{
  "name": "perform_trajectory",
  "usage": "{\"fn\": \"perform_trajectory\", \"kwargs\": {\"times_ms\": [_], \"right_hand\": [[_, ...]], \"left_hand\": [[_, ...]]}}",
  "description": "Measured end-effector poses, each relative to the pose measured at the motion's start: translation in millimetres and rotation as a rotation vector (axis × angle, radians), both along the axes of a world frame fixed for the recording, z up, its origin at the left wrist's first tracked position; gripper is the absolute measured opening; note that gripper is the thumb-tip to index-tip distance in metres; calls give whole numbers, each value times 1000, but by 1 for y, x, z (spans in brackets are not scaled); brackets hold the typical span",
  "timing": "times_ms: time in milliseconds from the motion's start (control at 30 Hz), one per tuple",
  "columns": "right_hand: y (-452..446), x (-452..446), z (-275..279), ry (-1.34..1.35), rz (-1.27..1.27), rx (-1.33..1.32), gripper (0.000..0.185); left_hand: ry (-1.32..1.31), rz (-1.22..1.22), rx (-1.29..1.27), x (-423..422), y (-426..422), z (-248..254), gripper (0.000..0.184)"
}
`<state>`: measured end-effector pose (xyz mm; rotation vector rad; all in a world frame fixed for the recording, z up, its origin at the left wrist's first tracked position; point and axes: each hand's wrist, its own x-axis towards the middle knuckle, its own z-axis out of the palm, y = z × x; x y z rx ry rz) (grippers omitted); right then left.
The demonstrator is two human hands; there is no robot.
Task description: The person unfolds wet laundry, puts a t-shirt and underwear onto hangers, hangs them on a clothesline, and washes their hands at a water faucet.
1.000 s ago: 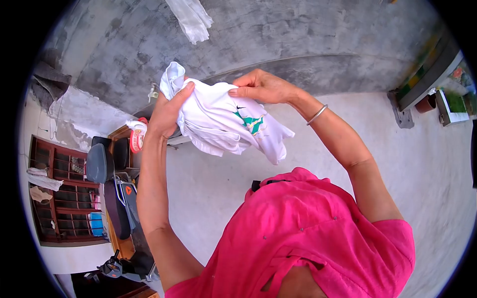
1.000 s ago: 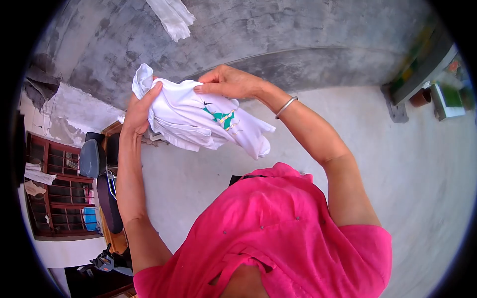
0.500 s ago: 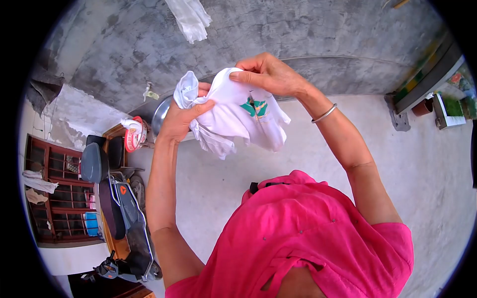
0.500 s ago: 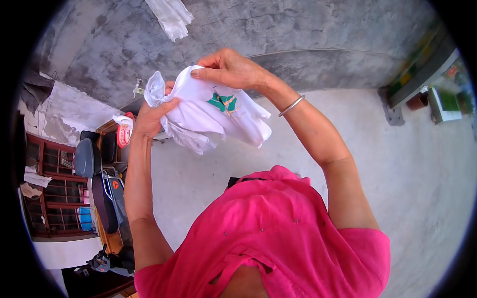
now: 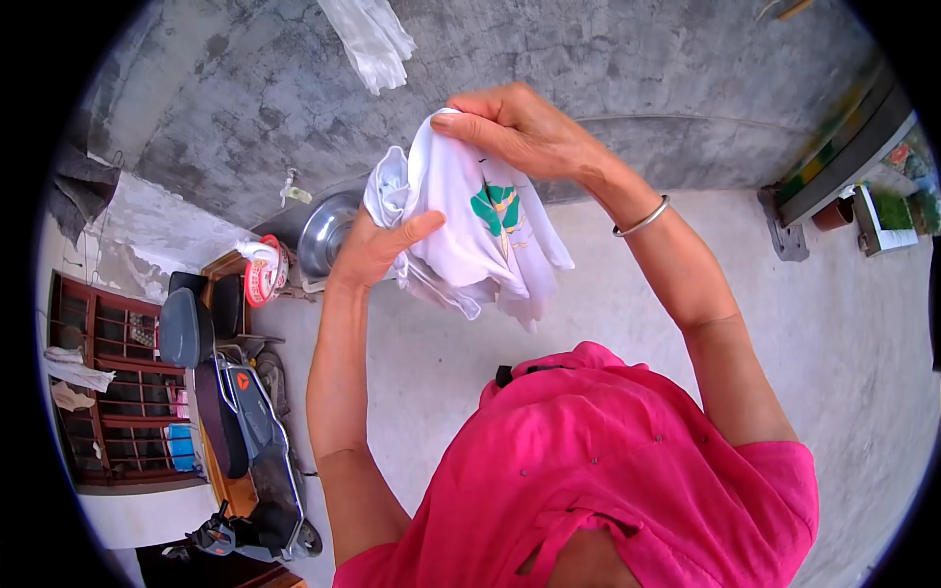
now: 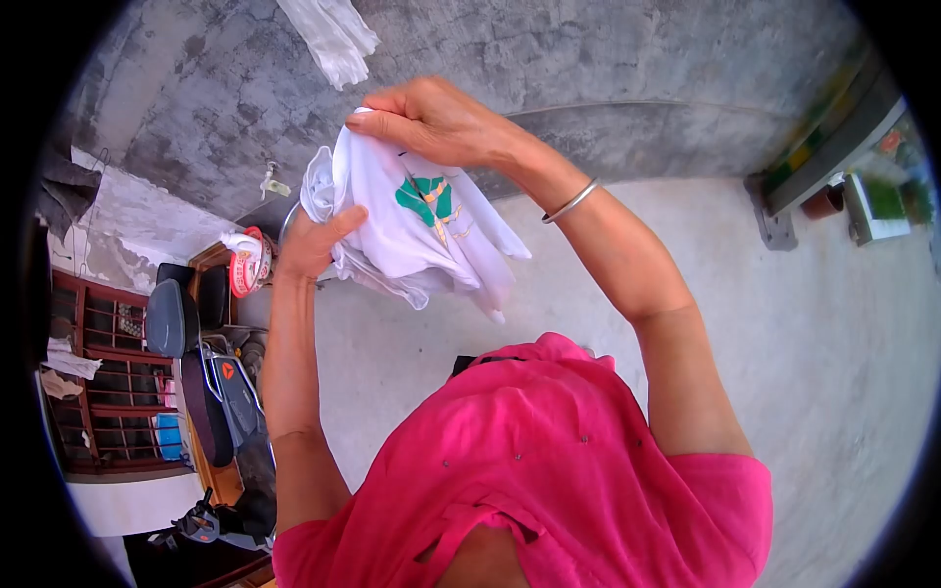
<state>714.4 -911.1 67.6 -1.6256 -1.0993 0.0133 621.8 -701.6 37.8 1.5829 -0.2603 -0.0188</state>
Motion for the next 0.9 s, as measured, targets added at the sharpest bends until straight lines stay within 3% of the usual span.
{"fn": "perform_trajectory", "kwargs": {"times_ms": [67,167,333,433,533,600,667,733,800,867,900], "right_hand": [[2,5,1,-28,-9,6,38],[2,12,-5,-67,-25,5,38],[17,2,-24,29,-133,143,39],[38,-36,-36,-250,-315,301,34],[64,-36,-49,-489,-425,430,33],[65,-25,-48,-502,-554,431,34],[59,-16,-38,-442,-690,398,35],[65,-32,-41,-512,-598,437,34],[66,-49,-45,-613,-503,381,34],[62,-19,-41,-605,-622,283,32],[59,-11,-38,-501,-654,283,32]], "left_hand": [[30,-27,8,0,1,0,50],[115,-8,-249,1,-1,-5,47],[-42,209,-492,14,-32,-21,39],[-118,329,-627,45,-24,-58,29],[-363,111,-725,64,-23,-70,18],[-217,667,-816,38,-93,-18,19],[-244,617,-754,39,-95,-20,20],[-250,511,-619,55,-55,-51,20],[-247,435,-728,54,-59,-37,21],[-197,705,-769,43,-89,-19,21],[-170,625,-888,39,-100,-16,18]]}}
